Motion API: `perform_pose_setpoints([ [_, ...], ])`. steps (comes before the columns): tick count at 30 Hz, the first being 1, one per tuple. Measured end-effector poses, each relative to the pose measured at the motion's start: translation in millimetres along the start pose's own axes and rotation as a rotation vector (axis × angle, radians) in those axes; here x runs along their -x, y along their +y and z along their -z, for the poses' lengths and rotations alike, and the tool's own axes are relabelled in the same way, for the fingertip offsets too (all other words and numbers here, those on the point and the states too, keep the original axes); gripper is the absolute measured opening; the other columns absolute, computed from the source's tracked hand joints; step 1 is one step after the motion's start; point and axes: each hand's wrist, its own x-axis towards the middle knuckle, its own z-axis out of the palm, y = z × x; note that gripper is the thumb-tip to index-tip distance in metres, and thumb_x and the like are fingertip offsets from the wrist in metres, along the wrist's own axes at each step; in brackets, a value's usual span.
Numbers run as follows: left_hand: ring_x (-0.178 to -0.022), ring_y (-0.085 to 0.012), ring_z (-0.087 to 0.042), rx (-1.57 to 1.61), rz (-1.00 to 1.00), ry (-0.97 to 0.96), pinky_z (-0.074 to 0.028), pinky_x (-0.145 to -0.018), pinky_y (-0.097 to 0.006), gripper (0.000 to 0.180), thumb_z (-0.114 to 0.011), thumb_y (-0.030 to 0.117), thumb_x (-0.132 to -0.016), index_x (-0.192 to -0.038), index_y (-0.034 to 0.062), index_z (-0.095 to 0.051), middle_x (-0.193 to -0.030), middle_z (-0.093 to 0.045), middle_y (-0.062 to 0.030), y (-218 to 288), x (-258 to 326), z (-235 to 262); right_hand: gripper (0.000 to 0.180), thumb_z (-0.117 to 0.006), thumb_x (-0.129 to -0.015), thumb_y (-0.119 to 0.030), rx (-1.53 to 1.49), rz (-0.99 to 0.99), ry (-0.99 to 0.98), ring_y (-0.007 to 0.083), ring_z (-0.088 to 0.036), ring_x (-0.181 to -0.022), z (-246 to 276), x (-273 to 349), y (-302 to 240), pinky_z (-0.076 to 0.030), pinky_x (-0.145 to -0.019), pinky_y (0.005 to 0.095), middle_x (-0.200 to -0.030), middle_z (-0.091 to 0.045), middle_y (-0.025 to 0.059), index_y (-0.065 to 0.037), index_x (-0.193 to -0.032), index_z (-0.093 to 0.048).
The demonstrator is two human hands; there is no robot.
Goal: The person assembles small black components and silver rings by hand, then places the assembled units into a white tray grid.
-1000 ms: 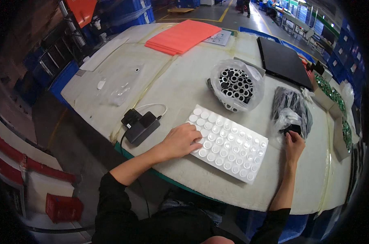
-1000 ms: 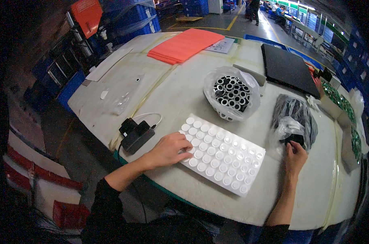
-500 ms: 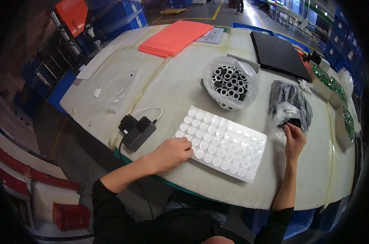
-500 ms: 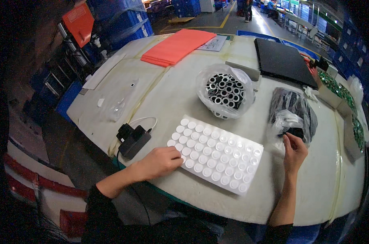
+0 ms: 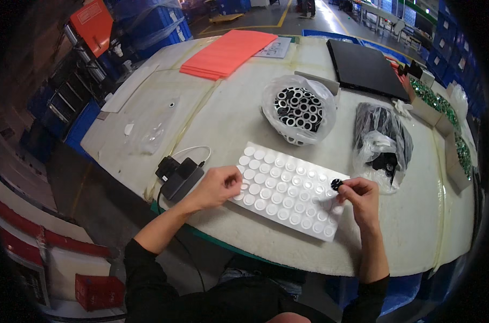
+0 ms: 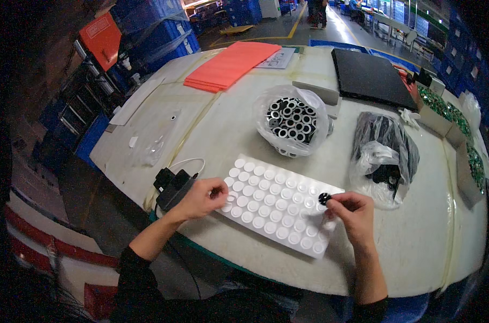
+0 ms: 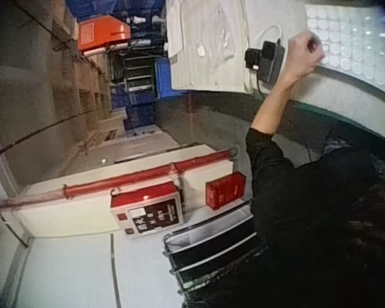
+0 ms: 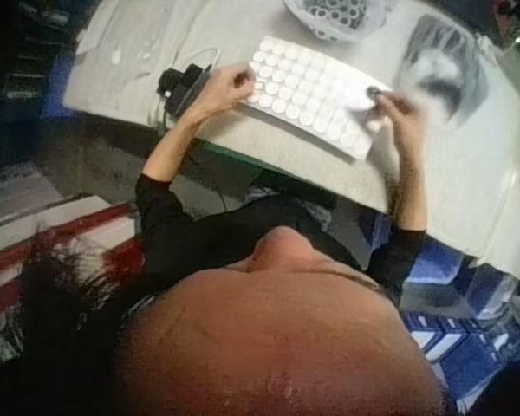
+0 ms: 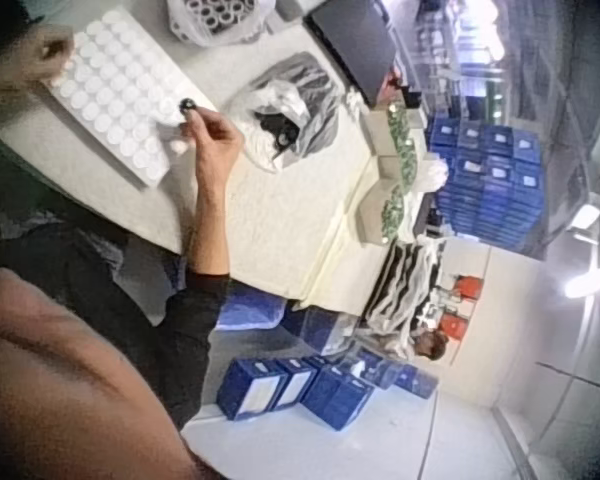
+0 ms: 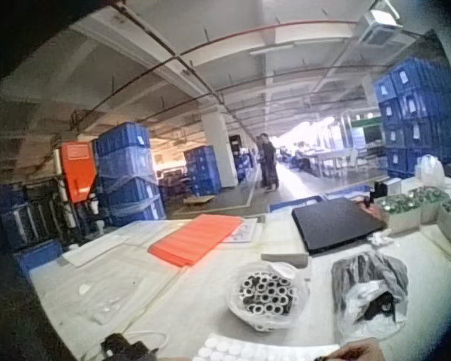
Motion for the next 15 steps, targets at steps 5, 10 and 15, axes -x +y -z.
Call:
perform_pose_setpoints([
  [5,-0.065,-0.0116,-0.062,0.489,0.296,0.014,-0.050,-0.057,-0.022,0.006,-0.057,0.002,-0.086,-0.090,-0.0018,-0.056,-0.077,-0.063,-0.0082,22.7,-14.4,2.6,0.011,-0.068,-0.081,-0.002,-0.049,-0.100,-0.076,0.0151,-0.064,-0.063,-16.4,9.6,-1.0,-0.053,-0.059,0.0251,-0.073,-0.066,0.0107,0.006,-0.087,-0.065],
  [10,-0.077,-0.0161,-0.068,0.654,-0.005,0.046,-0.054,-0.065,-0.024,0.007,-0.059,0.001,-0.085,-0.090,-0.0034,-0.058,-0.087,-0.067,-0.0120,54.8,-30.6,-35.1,0.013,-0.066,-0.083,-0.004,-0.093,-0.184,-0.105,0.0167,-0.065,-0.066,-26.0,13.6,2.7,-0.055,-0.061,0.0271,-0.075,-0.067,0.0123,0.008,-0.089,-0.065],
  [15,-0.077,-0.0178,-0.068,0.840,0.086,-0.031,-0.055,-0.067,-0.026,0.025,-0.061,-0.002,-0.085,-0.109,-0.0044,-0.051,-0.085,-0.067,-0.0142,82.0,-52.0,-80.4,0.013,-0.064,-0.085,-0.005,-0.156,-0.187,-0.029,0.0205,-0.067,-0.069,-27.9,15.6,4.6,-0.057,-0.061,0.0291,-0.080,-0.066,0.0140,0.007,-0.091,-0.064],
])
